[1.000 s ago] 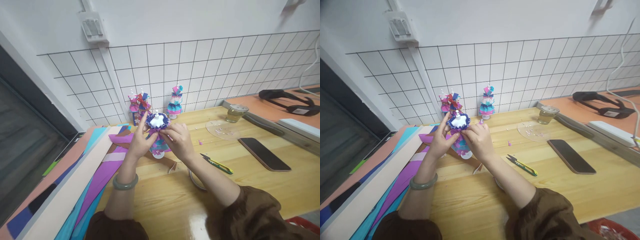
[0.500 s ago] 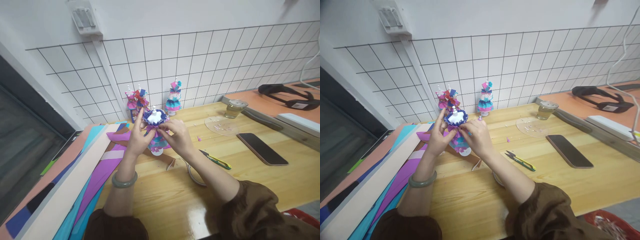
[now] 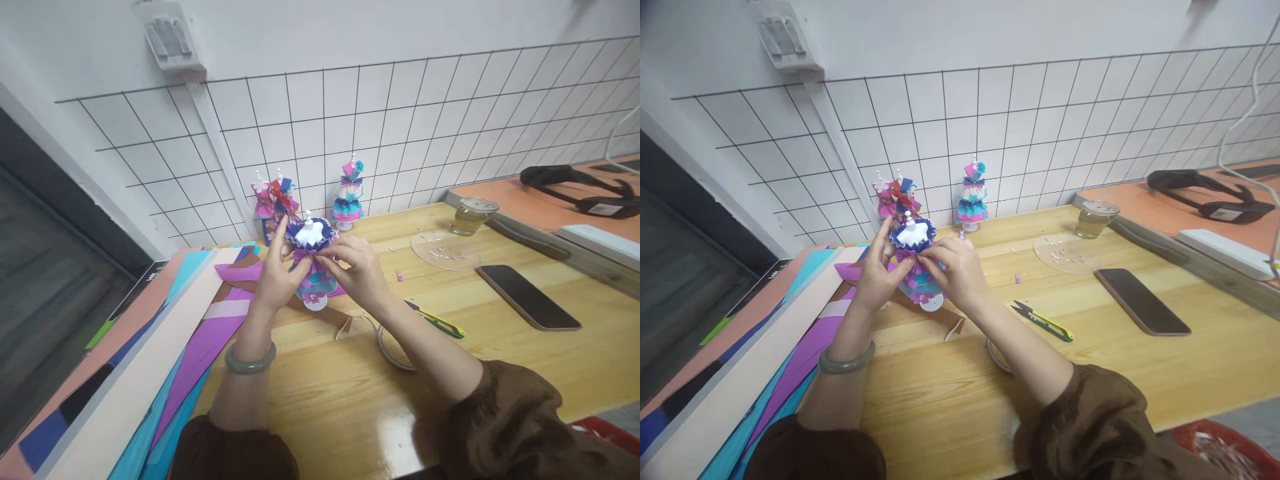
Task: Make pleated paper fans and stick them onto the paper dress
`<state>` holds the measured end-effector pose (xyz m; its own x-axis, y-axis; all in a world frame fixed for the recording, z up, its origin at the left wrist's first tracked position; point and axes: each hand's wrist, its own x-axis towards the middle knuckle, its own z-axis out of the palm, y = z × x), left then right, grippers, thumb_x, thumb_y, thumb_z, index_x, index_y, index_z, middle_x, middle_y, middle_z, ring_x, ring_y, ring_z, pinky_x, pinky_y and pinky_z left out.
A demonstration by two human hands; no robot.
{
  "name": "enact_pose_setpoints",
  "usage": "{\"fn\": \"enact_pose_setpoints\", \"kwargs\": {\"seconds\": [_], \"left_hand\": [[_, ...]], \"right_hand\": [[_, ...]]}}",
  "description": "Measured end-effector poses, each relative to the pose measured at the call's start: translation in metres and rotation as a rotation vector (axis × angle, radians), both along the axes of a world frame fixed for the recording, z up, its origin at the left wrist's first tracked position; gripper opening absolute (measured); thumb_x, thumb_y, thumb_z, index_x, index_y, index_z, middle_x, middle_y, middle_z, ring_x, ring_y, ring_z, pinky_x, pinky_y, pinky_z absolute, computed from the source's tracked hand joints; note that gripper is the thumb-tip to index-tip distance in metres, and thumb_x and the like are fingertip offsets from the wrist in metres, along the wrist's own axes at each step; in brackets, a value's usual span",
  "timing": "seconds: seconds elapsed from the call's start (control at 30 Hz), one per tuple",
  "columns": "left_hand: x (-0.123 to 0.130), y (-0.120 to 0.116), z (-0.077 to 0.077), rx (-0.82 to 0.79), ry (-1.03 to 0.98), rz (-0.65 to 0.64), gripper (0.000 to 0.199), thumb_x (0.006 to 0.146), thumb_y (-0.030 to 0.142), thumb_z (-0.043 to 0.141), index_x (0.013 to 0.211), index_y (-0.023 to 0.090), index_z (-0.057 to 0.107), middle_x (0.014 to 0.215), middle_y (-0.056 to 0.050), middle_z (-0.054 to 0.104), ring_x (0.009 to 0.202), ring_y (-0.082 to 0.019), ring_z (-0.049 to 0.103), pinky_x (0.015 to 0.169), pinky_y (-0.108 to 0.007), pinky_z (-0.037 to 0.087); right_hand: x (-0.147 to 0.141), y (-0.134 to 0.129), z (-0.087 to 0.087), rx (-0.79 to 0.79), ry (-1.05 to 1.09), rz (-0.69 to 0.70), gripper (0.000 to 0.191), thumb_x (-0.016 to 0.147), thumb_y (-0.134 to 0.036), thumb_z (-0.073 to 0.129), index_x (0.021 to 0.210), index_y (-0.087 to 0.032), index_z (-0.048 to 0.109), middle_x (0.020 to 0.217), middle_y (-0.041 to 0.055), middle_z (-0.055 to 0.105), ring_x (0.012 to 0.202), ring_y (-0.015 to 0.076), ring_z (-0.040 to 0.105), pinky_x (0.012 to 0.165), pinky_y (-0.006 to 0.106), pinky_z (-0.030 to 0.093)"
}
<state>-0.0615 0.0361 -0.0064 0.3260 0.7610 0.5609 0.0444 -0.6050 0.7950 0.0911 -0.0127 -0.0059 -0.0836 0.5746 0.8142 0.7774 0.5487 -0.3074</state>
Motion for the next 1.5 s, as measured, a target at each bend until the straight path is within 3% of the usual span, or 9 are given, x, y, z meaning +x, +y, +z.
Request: {"fn": "enact_pose_setpoints", "kwargs": {"seconds": [0.17, 0.47, 0.67, 0.77, 0.93, 1.17, 1.5], "left_hand": [[0.001, 0.0, -0.001, 0.026, -0.02, 0.009, 0.076, 0.071, 0.019, 0.062, 0.136, 0.024, 0.022, 0.105, -0.006, 0.057, 0.102, -0.02, 0.055, 0.092, -0.037, 0.044], [0.004, 0.001, -0.003, 0.034, -0.078, 0.0, 0.075, 0.071, 0.017, 0.062, 0.136, 0.022, 0.025, 0.117, -0.009, 0.053, 0.105, -0.021, 0.054, 0.091, -0.035, 0.044], [0.005, 0.002, -0.003, 0.013, -0.085, -0.022, 0.076, 0.073, 0.021, 0.061, 0.137, 0.023, 0.02, 0.119, -0.01, 0.053, 0.107, -0.021, 0.053, 0.095, -0.037, 0.041], [0.005, 0.002, -0.003, 0.019, -0.088, -0.03, 0.076, 0.074, 0.023, 0.06, 0.137, 0.023, 0.018, 0.126, -0.011, 0.047, 0.113, -0.022, 0.049, 0.098, -0.038, 0.038], [0.007, 0.001, 0.0, 0.038, -0.075, -0.088, 0.077, 0.075, 0.026, 0.06, 0.137, 0.024, 0.015, 0.139, -0.01, 0.032, 0.124, -0.023, 0.036, 0.104, -0.038, 0.031], [0.007, 0.0, 0.002, 0.03, -0.057, -0.106, 0.077, 0.077, 0.031, 0.059, 0.138, 0.024, 0.012, 0.142, -0.01, 0.025, 0.129, -0.023, 0.029, 0.105, -0.038, 0.029], [0.008, 0.0, 0.002, -0.037, -0.096, -0.056, 0.072, 0.076, 0.035, 0.059, 0.136, 0.025, 0.021, 0.139, -0.009, 0.032, 0.126, -0.022, 0.034, 0.104, -0.037, 0.03]], "right_hand": [[0.0, 0.003, -0.004, 0.042, -0.038, -0.037, 0.015, 0.084, -0.027, 0.051, 0.082, -0.02, 0.064, 0.08, 0.004, 0.064, 0.077, 0.017, 0.054, 0.068, 0.032, 0.034], [0.0, 0.008, -0.008, 0.072, 0.013, -0.005, 0.015, 0.083, -0.027, 0.053, 0.081, -0.02, 0.066, 0.078, 0.0042, 0.064, 0.075, 0.0165, 0.054, 0.067, 0.032, 0.036], [0.004, 0.002, 0.005, -0.11, 0.315, 0.241, 0.015, 0.081, -0.027, 0.054, 0.077, -0.019, 0.067, 0.076, 0.0043, 0.064, 0.072, 0.0149, 0.057, 0.068, 0.03, 0.043], [0.01, 0.002, 0.009, -0.208, 0.486, 0.249, 0.017, 0.079, -0.031, 0.057, 0.072, -0.018, 0.066, 0.072, 0.0035, 0.064, 0.069, 0.015, 0.057, 0.064, 0.03, 0.044], [0.018, 0.008, 0.004, -0.307, 0.629, 0.257, 0.022, 0.077, -0.038, 0.057, 0.078, -0.018, 0.067, 0.075, 0.0045, 0.066, 0.072, 0.0168, 0.059, 0.065, 0.031, 0.045], [0.018, 0.006, 0.008, -0.304, 0.598, 0.239, 0.021, 0.076, -0.036, 0.058, 0.072, -0.017, 0.066, 0.071, 0.0031, 0.064, 0.067, 0.0145, 0.056, 0.06, 0.028, 0.043], [0.021, 0.009, 0.005, -0.33, 0.624, 0.249, 0.026, 0.075, -0.041, 0.058, 0.075, -0.016, 0.066, 0.071, 0.0035, 0.065, 0.065, 0.014, 0.056, 0.061, 0.028, 0.044]]}}
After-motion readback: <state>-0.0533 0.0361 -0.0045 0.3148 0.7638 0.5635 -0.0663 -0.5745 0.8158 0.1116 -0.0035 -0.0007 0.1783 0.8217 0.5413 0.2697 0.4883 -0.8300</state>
